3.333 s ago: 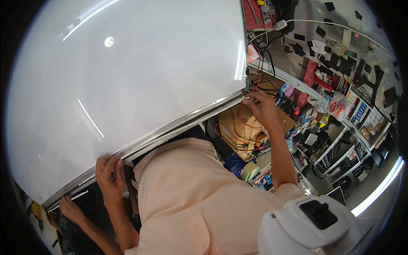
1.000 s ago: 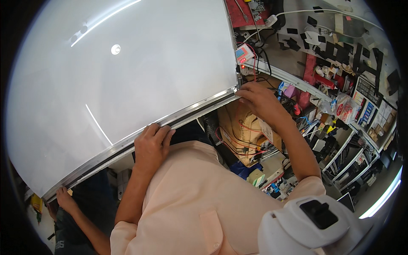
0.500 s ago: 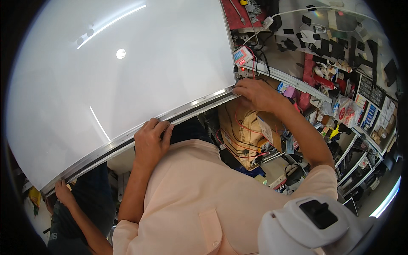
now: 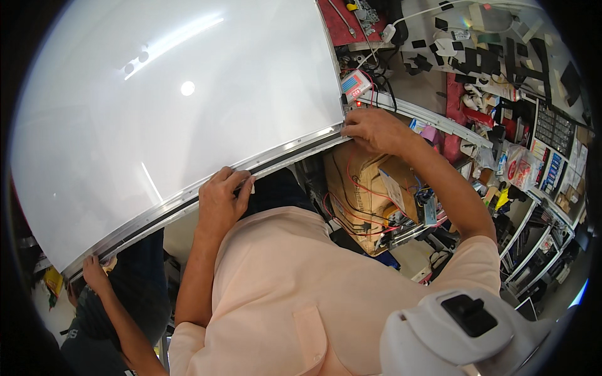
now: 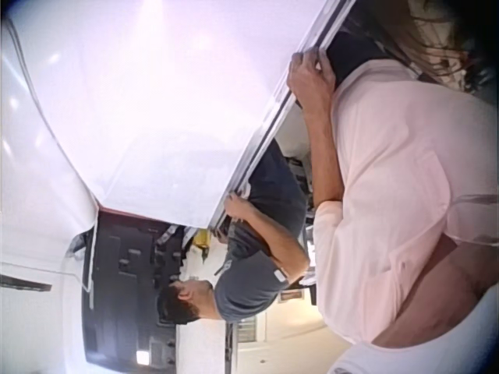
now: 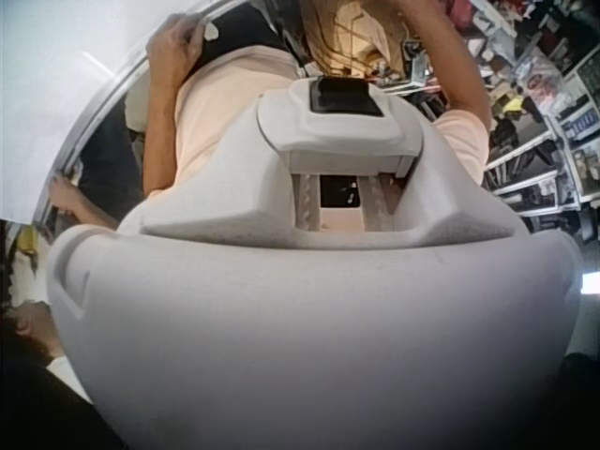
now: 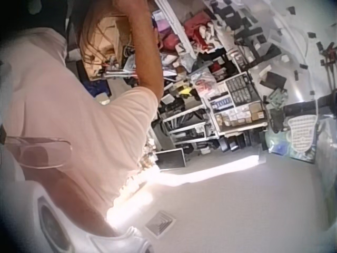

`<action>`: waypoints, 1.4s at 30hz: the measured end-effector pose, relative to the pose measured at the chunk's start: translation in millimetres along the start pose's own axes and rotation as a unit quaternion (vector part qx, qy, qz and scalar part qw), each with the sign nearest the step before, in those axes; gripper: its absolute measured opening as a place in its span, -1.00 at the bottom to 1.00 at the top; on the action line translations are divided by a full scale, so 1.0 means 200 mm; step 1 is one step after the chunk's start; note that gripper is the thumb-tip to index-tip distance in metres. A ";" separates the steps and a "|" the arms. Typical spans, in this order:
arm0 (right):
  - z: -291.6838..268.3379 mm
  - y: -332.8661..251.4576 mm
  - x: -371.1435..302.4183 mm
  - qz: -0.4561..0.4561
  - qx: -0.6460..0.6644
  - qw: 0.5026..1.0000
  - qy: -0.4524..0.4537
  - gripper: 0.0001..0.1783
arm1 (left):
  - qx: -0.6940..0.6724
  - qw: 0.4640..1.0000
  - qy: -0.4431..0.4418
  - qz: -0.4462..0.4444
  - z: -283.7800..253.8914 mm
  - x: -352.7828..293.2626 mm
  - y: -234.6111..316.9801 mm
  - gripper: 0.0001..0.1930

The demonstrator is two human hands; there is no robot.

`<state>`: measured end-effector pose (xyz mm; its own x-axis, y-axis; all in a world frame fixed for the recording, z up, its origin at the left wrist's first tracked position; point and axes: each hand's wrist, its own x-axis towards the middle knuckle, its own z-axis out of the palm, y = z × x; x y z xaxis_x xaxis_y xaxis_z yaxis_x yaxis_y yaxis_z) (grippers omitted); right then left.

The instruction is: The person removes parts from the edge of a monitor frame, handles thin strips on a bench while using a handheld tool to touch specific points, and then replaces components in the frame while another person holds the monitor.

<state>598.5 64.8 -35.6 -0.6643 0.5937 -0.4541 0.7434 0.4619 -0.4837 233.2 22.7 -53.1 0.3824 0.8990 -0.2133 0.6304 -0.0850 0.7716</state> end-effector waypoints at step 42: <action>0.07 -0.10 0.06 -0.042 -0.034 0.999 0.006 -0.74 | 0.062 0.997 0.024 0.029 -0.01 0.05 -0.02 -0.88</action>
<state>574.0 53.0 -42.3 -0.7242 0.5582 -0.4049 0.6886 0.5541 -0.4677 232.3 32.4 -56.4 0.3896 0.9105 -0.1382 0.6877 -0.1878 0.7012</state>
